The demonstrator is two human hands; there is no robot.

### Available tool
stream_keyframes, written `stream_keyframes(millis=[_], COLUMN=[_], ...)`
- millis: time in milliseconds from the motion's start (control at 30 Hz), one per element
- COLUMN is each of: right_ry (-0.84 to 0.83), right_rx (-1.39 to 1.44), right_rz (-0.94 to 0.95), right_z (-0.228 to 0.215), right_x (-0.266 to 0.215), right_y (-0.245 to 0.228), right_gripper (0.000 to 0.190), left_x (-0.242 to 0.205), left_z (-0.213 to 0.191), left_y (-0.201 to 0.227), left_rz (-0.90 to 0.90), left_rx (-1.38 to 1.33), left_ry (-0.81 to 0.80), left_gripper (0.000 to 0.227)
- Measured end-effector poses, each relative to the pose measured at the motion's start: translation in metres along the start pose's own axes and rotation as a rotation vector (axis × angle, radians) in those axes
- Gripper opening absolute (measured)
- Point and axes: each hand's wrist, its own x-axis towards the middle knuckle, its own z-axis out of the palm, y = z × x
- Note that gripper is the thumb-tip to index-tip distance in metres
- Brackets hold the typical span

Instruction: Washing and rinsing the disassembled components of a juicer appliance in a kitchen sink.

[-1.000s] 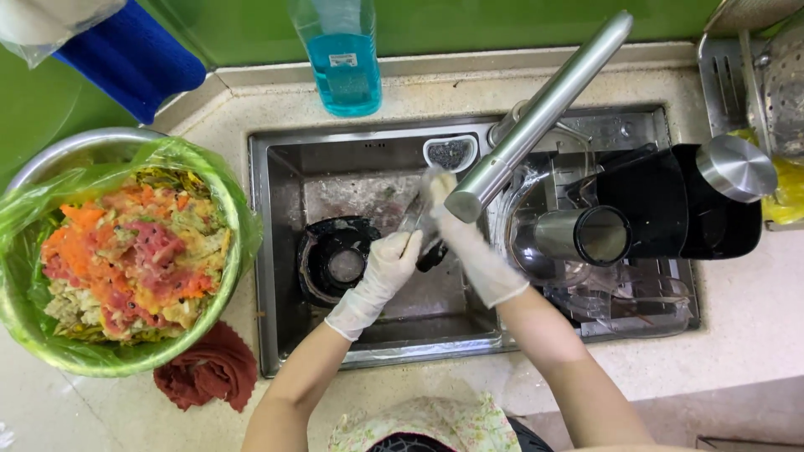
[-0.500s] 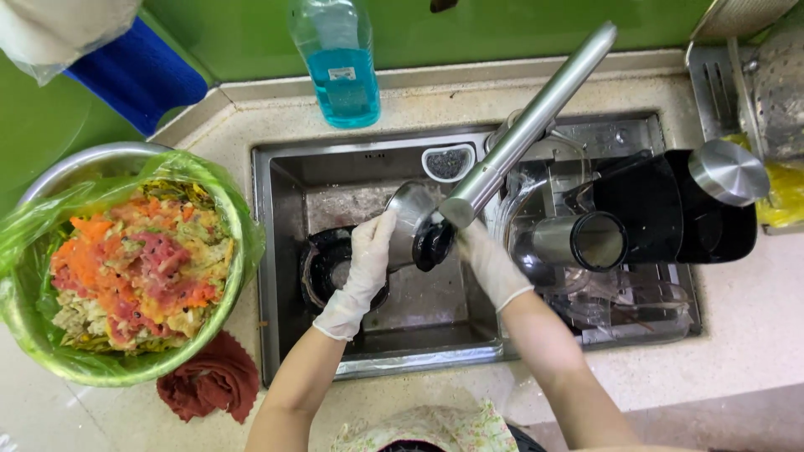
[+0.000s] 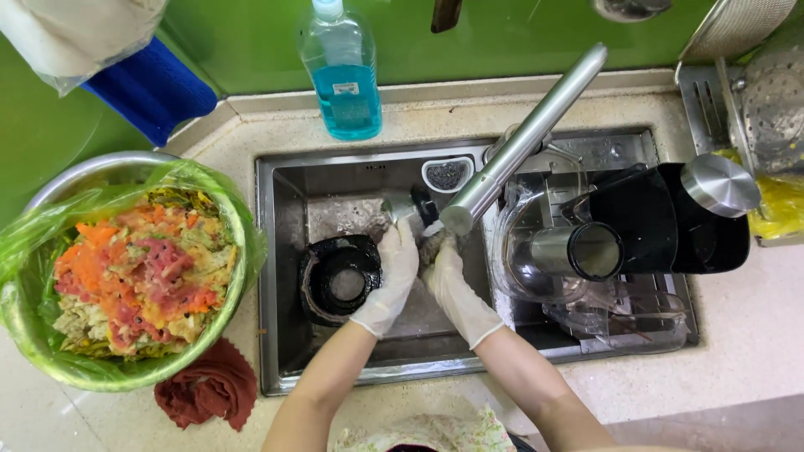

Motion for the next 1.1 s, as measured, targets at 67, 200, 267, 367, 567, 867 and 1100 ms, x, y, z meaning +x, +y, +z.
stream_keyframes(millis=[67, 200, 267, 367, 567, 867, 1100], right_ry=[-0.108, -0.374, -0.317, -0.244, -0.257, -0.514, -0.935], right_rx=[-0.074, -0.437, -0.52, -0.641, -0.875, -1.51, -2.005], right_rz=[-0.011, -0.143, -0.183, -0.249, -0.173, -0.291, -1.076], right_z=[0.009, 0.038, 0.013, -0.009, -0.014, 0.036, 0.029], right_x=[-0.052, -0.109, -0.085, -0.069, -0.079, -0.154, -0.129], right_y=[-0.011, -0.03, -0.021, -0.029, -0.072, -0.078, -0.024], right_gripper=[0.029, 0.03, 0.032, 0.034, 0.035, 0.05, 0.068], left_x=[-0.013, -0.022, -0.025, -0.032, -0.028, 0.005, -0.014], left_z=[-0.009, -0.04, -0.061, -0.104, -0.087, -0.092, -0.055], left_y=[-0.017, 0.006, 0.028, 0.073, 0.01, 0.015, 0.008], left_rz=[0.167, 0.576, 0.626, 0.773, 0.002, -0.414, -0.406], left_rx=[0.205, 0.547, 0.563, 0.526, -0.375, -1.083, -1.024], left_ry=[-0.063, -0.244, -0.333, -0.386, -0.338, -0.172, -0.157], left_gripper=[0.024, 0.022, 0.022, 0.031, 0.073, 0.07, 0.072])
